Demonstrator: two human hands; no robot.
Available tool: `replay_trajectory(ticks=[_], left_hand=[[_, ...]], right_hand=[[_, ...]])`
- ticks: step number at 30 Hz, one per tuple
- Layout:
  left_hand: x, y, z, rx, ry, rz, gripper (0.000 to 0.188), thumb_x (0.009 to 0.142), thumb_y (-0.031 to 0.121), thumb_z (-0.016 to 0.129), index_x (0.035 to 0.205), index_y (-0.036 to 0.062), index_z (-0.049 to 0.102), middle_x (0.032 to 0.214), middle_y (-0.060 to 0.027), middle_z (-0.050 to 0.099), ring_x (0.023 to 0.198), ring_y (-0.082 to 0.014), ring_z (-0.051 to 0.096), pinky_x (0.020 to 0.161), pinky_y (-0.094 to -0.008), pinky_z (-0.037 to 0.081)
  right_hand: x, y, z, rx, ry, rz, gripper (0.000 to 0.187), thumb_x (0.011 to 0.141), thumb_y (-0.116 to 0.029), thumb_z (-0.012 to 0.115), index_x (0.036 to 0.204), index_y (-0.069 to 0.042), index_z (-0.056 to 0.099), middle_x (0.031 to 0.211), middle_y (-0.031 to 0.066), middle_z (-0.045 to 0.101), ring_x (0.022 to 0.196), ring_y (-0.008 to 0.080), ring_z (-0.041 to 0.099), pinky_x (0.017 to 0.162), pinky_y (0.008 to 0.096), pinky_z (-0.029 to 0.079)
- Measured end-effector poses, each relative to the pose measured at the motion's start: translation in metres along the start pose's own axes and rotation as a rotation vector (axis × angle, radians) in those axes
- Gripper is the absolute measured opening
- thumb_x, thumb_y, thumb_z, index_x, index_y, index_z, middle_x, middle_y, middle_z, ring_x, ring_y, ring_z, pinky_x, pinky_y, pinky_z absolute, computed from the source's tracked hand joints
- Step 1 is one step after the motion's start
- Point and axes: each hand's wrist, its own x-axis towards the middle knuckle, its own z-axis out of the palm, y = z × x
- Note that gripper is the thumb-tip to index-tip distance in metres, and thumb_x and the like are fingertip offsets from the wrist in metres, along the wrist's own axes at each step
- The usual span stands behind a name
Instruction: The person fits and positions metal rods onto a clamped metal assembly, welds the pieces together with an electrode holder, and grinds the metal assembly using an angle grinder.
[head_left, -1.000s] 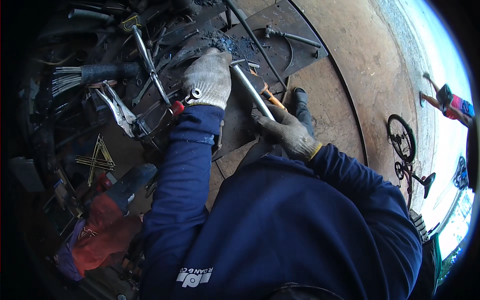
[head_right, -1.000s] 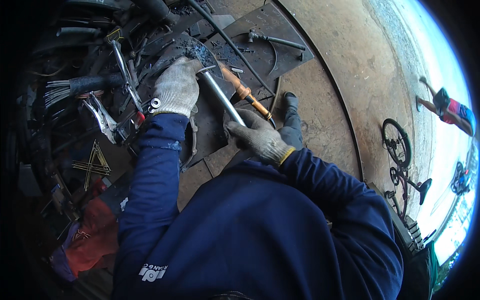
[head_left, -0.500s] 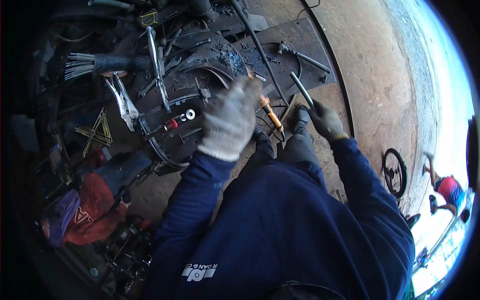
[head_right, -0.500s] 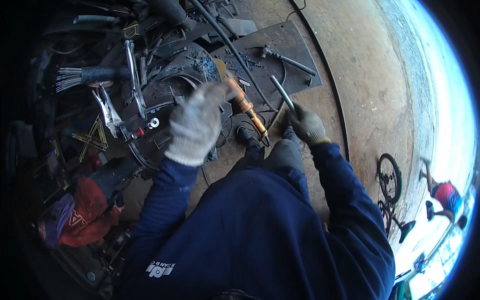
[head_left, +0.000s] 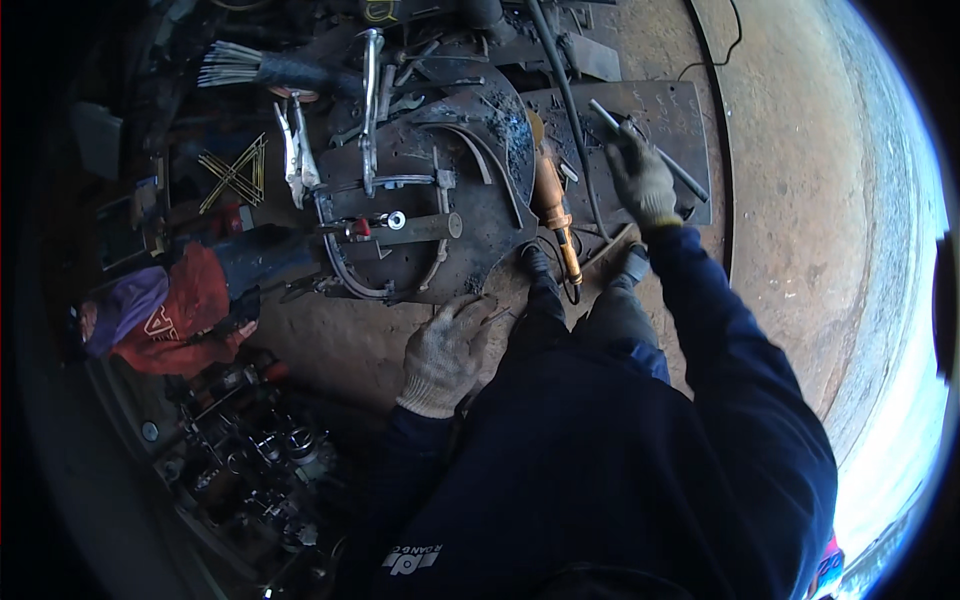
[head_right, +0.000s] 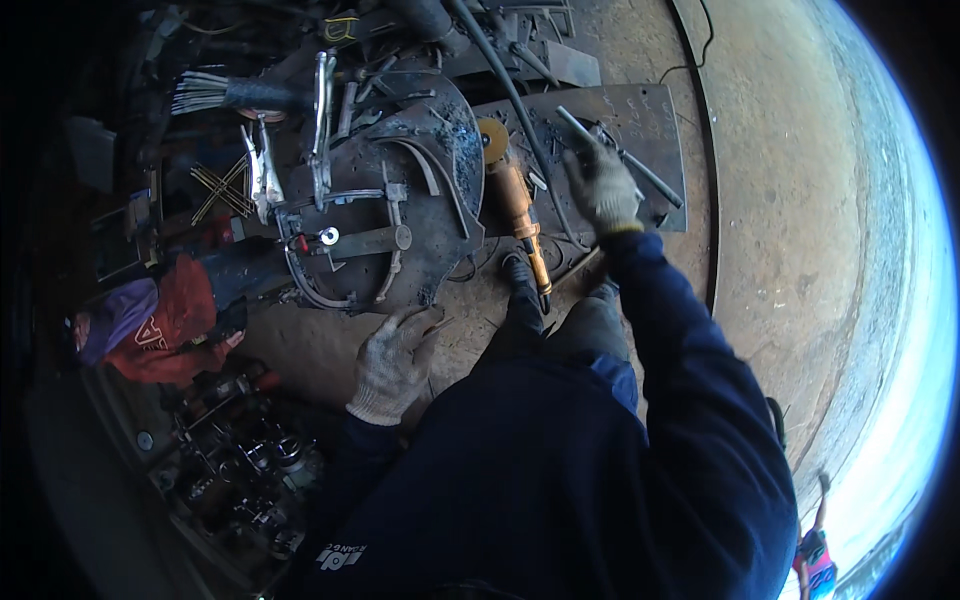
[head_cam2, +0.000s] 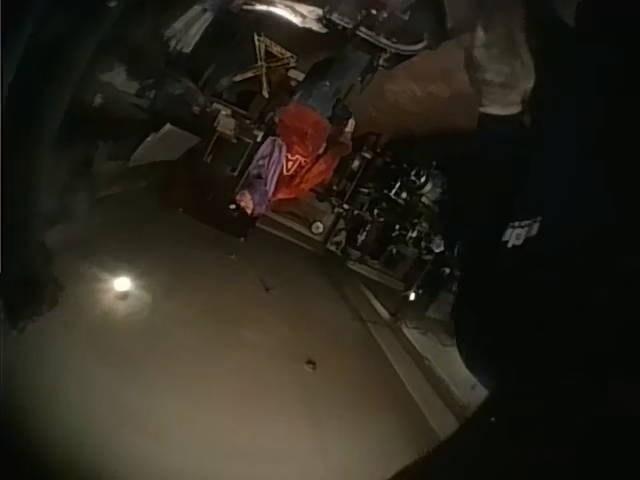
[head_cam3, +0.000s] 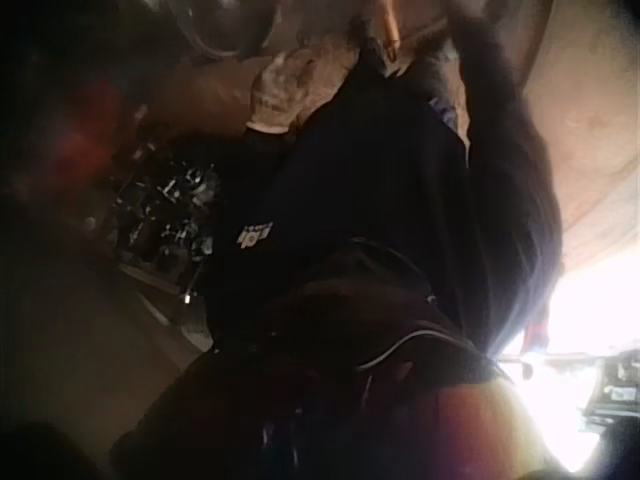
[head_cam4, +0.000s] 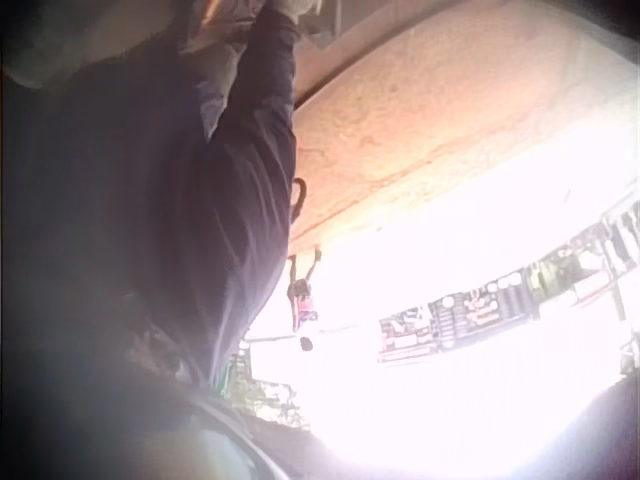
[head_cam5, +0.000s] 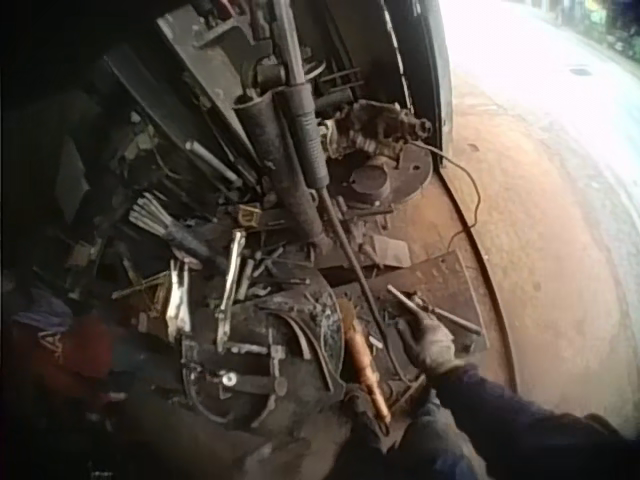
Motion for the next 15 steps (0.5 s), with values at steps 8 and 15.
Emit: replay_trajectory(ticks=[8,15], left_hand=[[-0.072,0.028,-0.031,-0.084,0.226,0.008,0.023,0.095,0.015,0.066,0.114,0.0026,0.068,0.104,-0.0159,0.070,0.090,-0.0351,0.069,0.079,-0.0417,0.058],[-0.119,0.029,-0.048,-0.409,0.426,-0.120,0.024,0.099,0.020,0.065,0.111,-0.0009,0.065,0.103,-0.0182,0.067,0.091,-0.0341,0.067,0.075,-0.0407,0.054]], right_hand=[[-0.075,-0.234,-0.068,-0.101,-0.616,-0.094,0.053,0.092,-0.057,0.064,0.108,-0.007,0.074,0.098,0.0194,0.074,0.092,0.0355,0.073,0.082,0.0451,0.057],[-0.095,-0.267,-0.074,-0.310,-0.687,-0.342,0.040,0.093,-0.042,0.057,0.100,-0.008,0.076,0.095,0.0206,0.073,0.091,0.0392,0.072,0.081,0.0489,0.057]])
